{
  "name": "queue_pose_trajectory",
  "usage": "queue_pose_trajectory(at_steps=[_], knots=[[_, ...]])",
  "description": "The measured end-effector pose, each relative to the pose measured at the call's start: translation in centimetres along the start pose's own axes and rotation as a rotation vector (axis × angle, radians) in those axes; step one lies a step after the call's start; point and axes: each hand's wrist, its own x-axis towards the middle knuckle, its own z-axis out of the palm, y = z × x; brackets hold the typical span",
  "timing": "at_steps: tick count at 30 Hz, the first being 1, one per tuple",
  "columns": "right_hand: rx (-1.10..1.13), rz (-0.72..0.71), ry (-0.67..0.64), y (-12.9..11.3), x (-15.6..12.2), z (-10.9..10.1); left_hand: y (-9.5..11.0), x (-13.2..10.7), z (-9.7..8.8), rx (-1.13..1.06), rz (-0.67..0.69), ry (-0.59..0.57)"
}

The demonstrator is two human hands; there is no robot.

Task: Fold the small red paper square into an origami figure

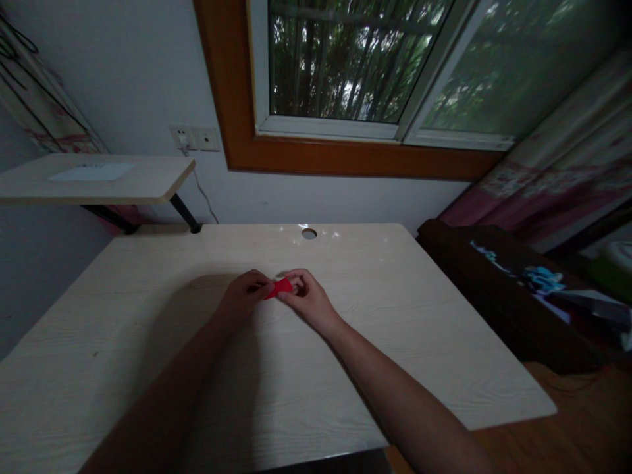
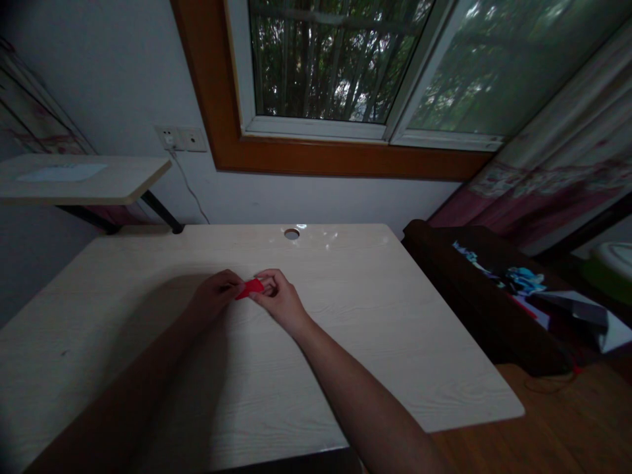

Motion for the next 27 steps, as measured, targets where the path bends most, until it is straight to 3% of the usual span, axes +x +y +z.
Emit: queue_pose_trajectory(at_steps=[27], knots=[[-0.051, -0.048, 0.036, -0.4, -0.1, 0.2, -0.7, 0.0, 0.1, -0.072, -0.026, -0.061]])
